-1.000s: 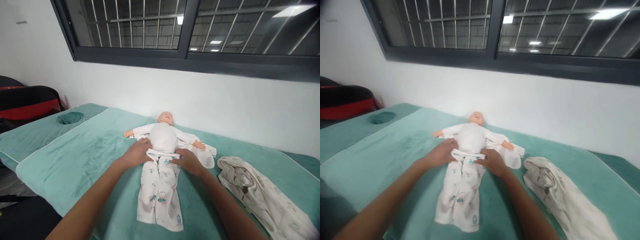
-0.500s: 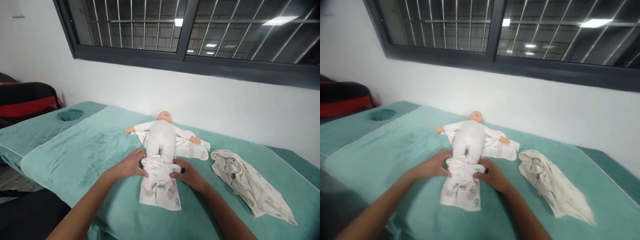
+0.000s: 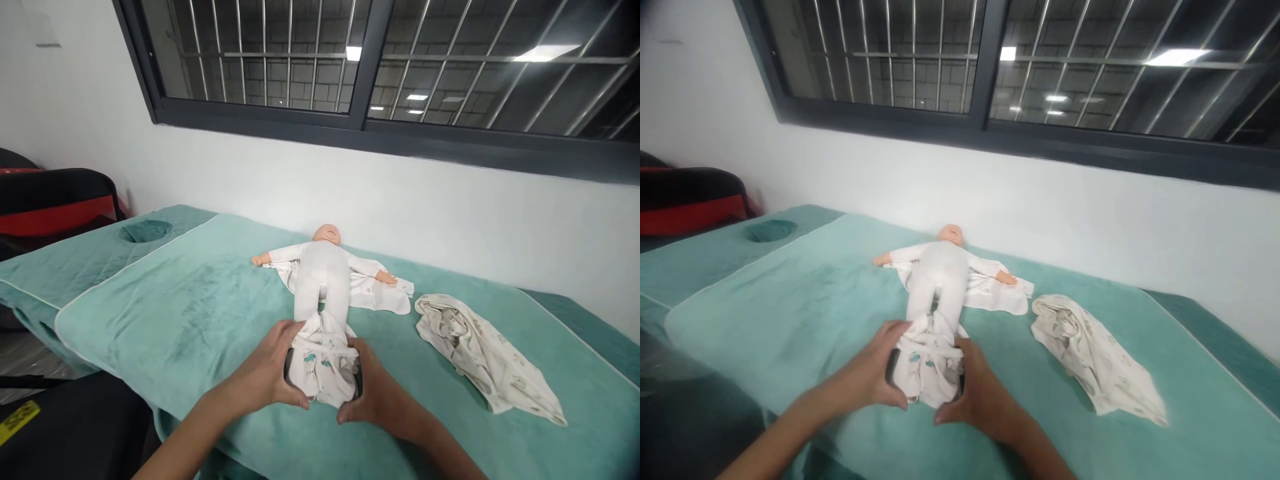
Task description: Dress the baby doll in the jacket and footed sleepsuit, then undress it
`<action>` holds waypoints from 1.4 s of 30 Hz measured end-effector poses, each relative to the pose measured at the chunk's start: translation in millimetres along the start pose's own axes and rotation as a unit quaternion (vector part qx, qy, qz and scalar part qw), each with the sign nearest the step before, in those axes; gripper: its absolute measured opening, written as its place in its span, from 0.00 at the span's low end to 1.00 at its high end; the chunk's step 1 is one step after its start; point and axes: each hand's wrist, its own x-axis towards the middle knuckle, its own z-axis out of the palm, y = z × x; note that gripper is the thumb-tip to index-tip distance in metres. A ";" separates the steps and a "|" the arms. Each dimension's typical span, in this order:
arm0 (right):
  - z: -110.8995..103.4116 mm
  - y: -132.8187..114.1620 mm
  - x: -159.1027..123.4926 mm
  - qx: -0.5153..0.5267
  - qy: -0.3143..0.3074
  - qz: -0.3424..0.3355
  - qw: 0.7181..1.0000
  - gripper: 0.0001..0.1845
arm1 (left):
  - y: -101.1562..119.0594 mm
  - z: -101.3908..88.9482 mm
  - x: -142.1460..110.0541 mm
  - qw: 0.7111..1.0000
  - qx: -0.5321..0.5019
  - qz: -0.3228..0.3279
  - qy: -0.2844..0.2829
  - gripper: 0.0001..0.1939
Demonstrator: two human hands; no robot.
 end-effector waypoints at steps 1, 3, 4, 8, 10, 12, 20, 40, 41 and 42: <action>5.3 0.7 -3.3 -0.034 0.022 -0.007 0.999 0.47 | 0.6 4.0 -2.5 0.999 0.038 0.013 -0.002 0.59; 13.6 -0.1 -6.9 -0.088 0.055 -0.015 0.994 0.34 | 3.8 11.5 -6.0 0.994 0.102 0.027 0.004 0.51; 15.6 -2.2 -7.9 -0.100 0.060 -0.012 0.993 0.28 | 6.8 14.1 -7.3 0.993 0.116 0.024 0.007 0.46; 4.9 -18.6 -11.4 -0.029 0.022 0.037 0.999 0.11 | 29.4 11.0 -11.1 0.998 0.025 -0.062 0.005 0.33; -9.0 -28.0 -13.6 0.055 -0.033 0.061 0.996 0.09 | 45.5 0.4 -11.7 0.990 -0.079 -0.116 -0.004 0.31; -24.9 -36.6 -15.7 0.145 -0.124 0.070 0.979 0.11 | 62.5 -14.4 -11.1 0.971 -0.189 -0.144 -0.036 0.27; -80.6 -75.7 -0.7 0.281 -0.332 -0.081 0.897 0.40 | 111.3 -67.1 6.9 0.939 -0.314 -0.110 -0.091 0.13; -141.2 -209.9 33.5 -0.028 -0.202 -0.210 0.956 0.21 | 195.0 -169.7 35.1 0.990 0.072 0.030 0.118 0.10; -140.5 -209.2 35.0 0.032 -0.186 -0.217 0.958 0.20 | 193.8 -170.0 35.0 0.988 0.039 0.028 0.148 0.10; -139.2 -208.5 36.5 0.089 -0.170 -0.224 0.956 0.20 | 192.6 -169.5 35.0 0.986 0.010 0.028 0.164 0.10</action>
